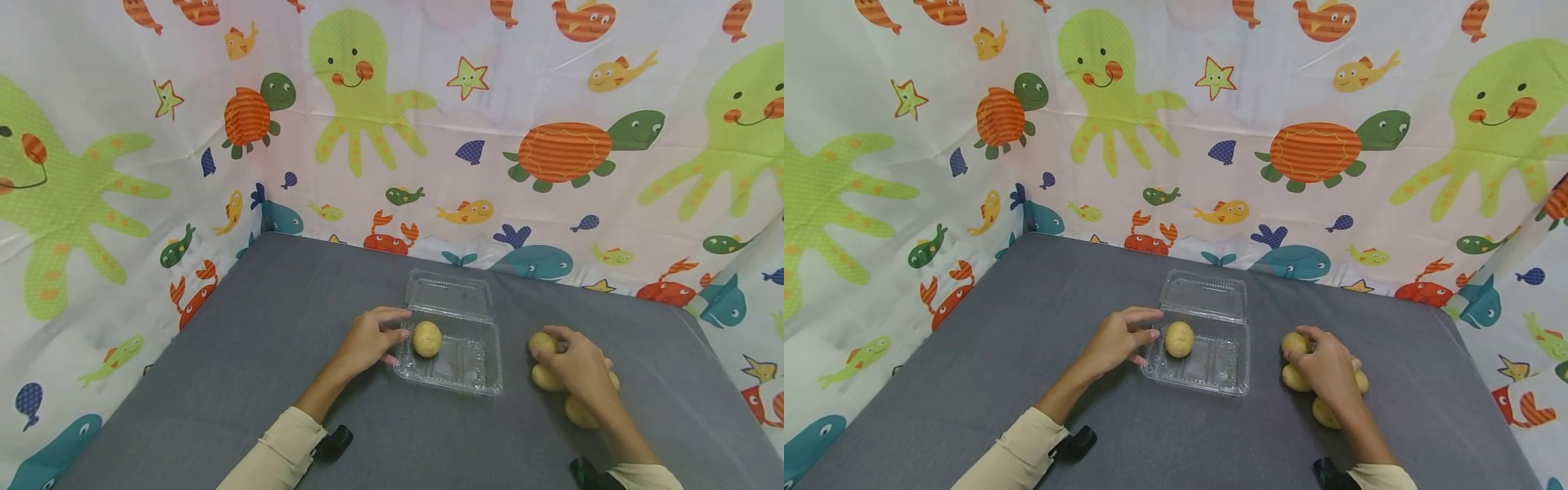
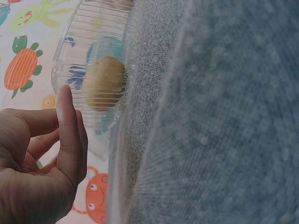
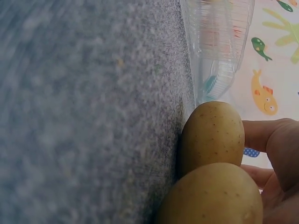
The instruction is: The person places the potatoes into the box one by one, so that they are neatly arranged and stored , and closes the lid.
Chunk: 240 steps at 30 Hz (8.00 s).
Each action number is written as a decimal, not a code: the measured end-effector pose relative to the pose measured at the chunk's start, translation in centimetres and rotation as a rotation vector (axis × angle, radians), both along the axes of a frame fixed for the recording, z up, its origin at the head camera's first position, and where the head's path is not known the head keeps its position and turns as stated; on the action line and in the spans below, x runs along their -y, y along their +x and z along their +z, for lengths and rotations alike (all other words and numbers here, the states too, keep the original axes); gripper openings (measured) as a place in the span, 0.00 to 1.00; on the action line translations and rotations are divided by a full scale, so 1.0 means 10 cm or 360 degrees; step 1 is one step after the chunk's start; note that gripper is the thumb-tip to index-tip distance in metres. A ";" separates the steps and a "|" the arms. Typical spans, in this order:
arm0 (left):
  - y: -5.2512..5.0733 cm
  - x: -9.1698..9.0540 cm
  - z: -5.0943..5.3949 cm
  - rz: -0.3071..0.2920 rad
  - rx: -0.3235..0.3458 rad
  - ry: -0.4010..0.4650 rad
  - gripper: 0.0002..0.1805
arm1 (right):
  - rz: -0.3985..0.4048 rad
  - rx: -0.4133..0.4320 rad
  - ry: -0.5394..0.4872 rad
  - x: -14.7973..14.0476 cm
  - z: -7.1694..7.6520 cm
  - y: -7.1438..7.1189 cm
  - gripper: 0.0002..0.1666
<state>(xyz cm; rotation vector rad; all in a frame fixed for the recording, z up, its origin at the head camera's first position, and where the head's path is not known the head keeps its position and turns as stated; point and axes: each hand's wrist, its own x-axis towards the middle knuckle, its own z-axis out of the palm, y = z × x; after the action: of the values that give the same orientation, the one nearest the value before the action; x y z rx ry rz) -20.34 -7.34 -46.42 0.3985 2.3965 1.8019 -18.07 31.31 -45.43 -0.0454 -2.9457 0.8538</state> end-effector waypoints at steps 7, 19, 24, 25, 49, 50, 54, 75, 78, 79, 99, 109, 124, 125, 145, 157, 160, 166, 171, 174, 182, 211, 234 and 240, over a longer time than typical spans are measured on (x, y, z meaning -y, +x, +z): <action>0.00 0.01 0.01 -0.0005 0.0000 0.0004 0.21 | -0.0009 -0.0019 0.0007 0.00 0.00 0.00 0.34; 0.00 0.00 -0.01 0.0001 0.0014 0.0011 0.21 | -0.0007 -0.0102 -0.0054 -0.01 0.00 0.02 0.35; 0.00 0.01 -0.01 -0.0001 0.0016 0.0009 0.21 | -0.0037 -0.0147 -0.0072 0.01 0.03 0.05 0.34; 0.00 0.01 -0.01 -0.0002 0.0015 0.0010 0.21 | -0.0041 -0.0153 -0.0070 0.02 0.04 0.06 0.34; 0.00 -0.01 0.00 0.0002 0.0015 0.0018 0.21 | 0.0010 -0.0319 -0.0116 0.27 0.29 0.24 0.35; 0.00 -0.01 0.00 0.0002 0.0016 0.0019 0.21 | 0.0009 -0.0321 -0.0125 0.28 0.30 0.24 0.35; 0.00 -0.01 0.00 -0.0001 0.0021 0.0025 0.21 | 0.0019 -0.0323 -0.0156 0.35 0.34 0.27 0.35; 0.01 -0.01 0.00 0.0009 0.0030 0.0030 0.21 | 0.0140 -0.0322 -0.0405 0.57 0.31 0.28 0.26; 0.00 -0.01 0.00 0.0010 0.0033 0.0032 0.21 | 0.0171 -0.0350 -0.0415 0.60 0.29 0.27 0.26; 0.00 -0.01 0.00 0.0010 0.0033 0.0032 0.21 | 0.0179 -0.0361 -0.0418 0.61 0.28 0.27 0.26; 0.00 -0.01 0.00 0.0008 0.0015 0.0022 0.21 | 0.0319 -0.0352 -0.0498 0.82 0.23 0.27 0.26; 0.01 -0.01 -0.01 0.0010 0.0019 0.0023 0.21 | 0.0325 -0.0287 -0.0563 0.92 0.19 0.25 0.34; 0.00 -0.02 -0.01 0.0011 0.0007 0.0009 0.21 | 0.0375 -0.0214 -0.0587 1.06 0.14 0.20 0.34; 0.00 -0.02 0.00 0.0010 0.0005 0.0009 0.21 | 0.0374 -0.0205 -0.0582 1.07 0.14 0.19 0.34; 0.00 -0.01 0.00 0.0012 -0.0012 0.0003 0.21 | 0.0374 -0.0110 -0.0452 1.22 0.12 0.12 0.35; 0.00 -0.02 0.02 0.0018 0.0011 0.0003 0.21 | 0.0385 -0.0110 -0.0312 1.30 0.11 0.08 0.34; 0.00 -0.02 0.02 0.0022 0.0012 -0.0007 0.21 | 0.0380 -0.0084 -0.0288 1.31 0.13 0.07 0.34; -0.01 -0.02 0.01 0.0024 -0.0006 -0.0013 0.21 | 0.0420 -0.0072 -0.0288 1.33 0.14 0.05 0.32; -0.01 -0.02 0.01 0.0024 -0.0008 -0.0008 0.20 | 0.0426 -0.0062 -0.0286 1.34 0.15 0.04 0.31; -0.01 -0.02 0.01 0.0023 0.0000 -0.0005 0.20 | 0.0409 -0.0033 -0.0285 1.35 0.15 0.04 0.32; -0.01 -0.01 0.01 0.0011 0.0013 0.0004 0.21 | 0.0404 -0.0025 -0.0269 1.37 0.15 0.02 0.33; 0.00 -0.01 -0.05 0.0018 -0.0013 0.0031 0.21 | 0.0454 -0.0052 -0.0200 1.43 0.06 -0.04 0.31; 0.01 -0.01 -0.06 0.0014 -0.0026 0.0037 0.21 | 0.0426 -0.0118 -0.0139 1.37 0.06 -0.01 0.35; 0.00 -0.01 -0.07 0.0018 -0.0017 0.0023 0.21 | 0.0427 -0.0153 -0.0203 1.32 0.10 0.03 0.36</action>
<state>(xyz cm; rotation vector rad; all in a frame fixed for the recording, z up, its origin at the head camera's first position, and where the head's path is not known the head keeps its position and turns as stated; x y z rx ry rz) -20.29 -7.20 -47.08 0.3976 2.3989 1.8269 -17.74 18.07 -44.43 0.3805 -2.8435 1.0436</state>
